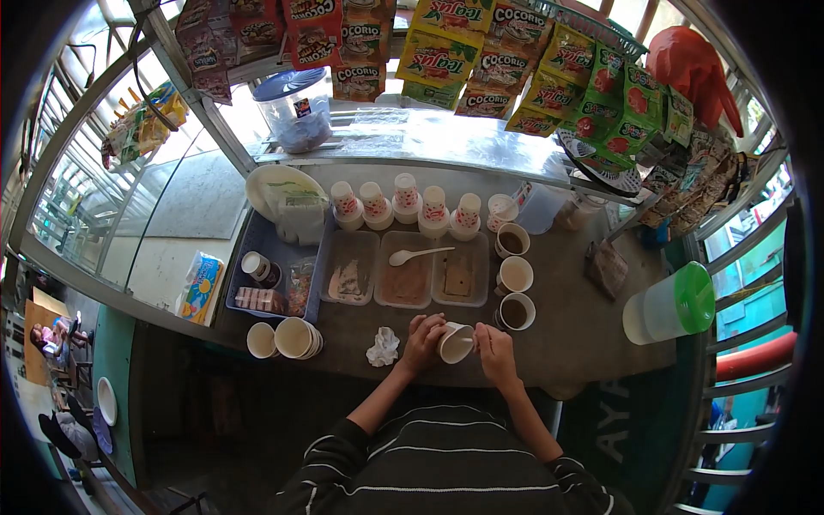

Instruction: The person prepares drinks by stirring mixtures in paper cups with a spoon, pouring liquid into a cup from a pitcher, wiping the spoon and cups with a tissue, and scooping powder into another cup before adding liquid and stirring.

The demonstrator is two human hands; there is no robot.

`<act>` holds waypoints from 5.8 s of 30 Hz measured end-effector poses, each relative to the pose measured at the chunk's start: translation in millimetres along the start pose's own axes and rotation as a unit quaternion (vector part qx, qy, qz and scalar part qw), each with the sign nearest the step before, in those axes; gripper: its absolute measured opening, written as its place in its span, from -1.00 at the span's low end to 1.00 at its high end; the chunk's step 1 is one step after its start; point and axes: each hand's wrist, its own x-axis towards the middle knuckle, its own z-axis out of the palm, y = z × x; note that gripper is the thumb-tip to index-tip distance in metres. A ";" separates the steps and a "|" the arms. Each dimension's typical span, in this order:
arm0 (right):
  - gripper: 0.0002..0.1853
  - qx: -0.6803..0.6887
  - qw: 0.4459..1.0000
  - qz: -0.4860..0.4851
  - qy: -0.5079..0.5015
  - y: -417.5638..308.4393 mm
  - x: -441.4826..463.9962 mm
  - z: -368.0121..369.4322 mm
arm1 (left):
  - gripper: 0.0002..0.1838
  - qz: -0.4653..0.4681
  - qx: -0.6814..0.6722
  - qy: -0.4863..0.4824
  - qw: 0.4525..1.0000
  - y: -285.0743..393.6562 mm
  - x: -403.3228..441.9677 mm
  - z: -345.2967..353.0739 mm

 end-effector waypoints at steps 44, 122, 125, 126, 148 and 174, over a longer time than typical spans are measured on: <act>-0.57 -0.131 0.982 -0.132 0.033 -5.1 -2.3 1.9 | -0.32 -0.041 -0.019 -0.011 0.999 7.1 4.1 -4.5; -0.55 -0.089 0.990 -0.078 0.072 4.8 -0.6 1.4 | -0.21 -0.030 -0.021 -0.021 0.999 8.7 4.1 -6.3; -0.55 0.037 0.999 0.017 0.006 -0.3 -0.9 0.1 | -0.25 -0.050 0.022 -0.051 0.997 14.8 8.5 -9.9; -0.55 0.037 0.999 0.016 0.007 1.3 -0.5 0.3 | -0.25 -0.050 0.021 -0.050 0.997 10.5 5.8 -6.7; -0.54 -0.044 0.998 -0.027 0.028 6.4 -1.6 1.8 | -0.33 0.020 -0.007 0.028 0.999 -4.4 -5.7 3.9; -0.57 0.006 0.999 -0.025 0.041 7.5 -5.0 3.7 | -0.39 0.010 0.038 -0.018 0.999 8.2 5.4 -7.2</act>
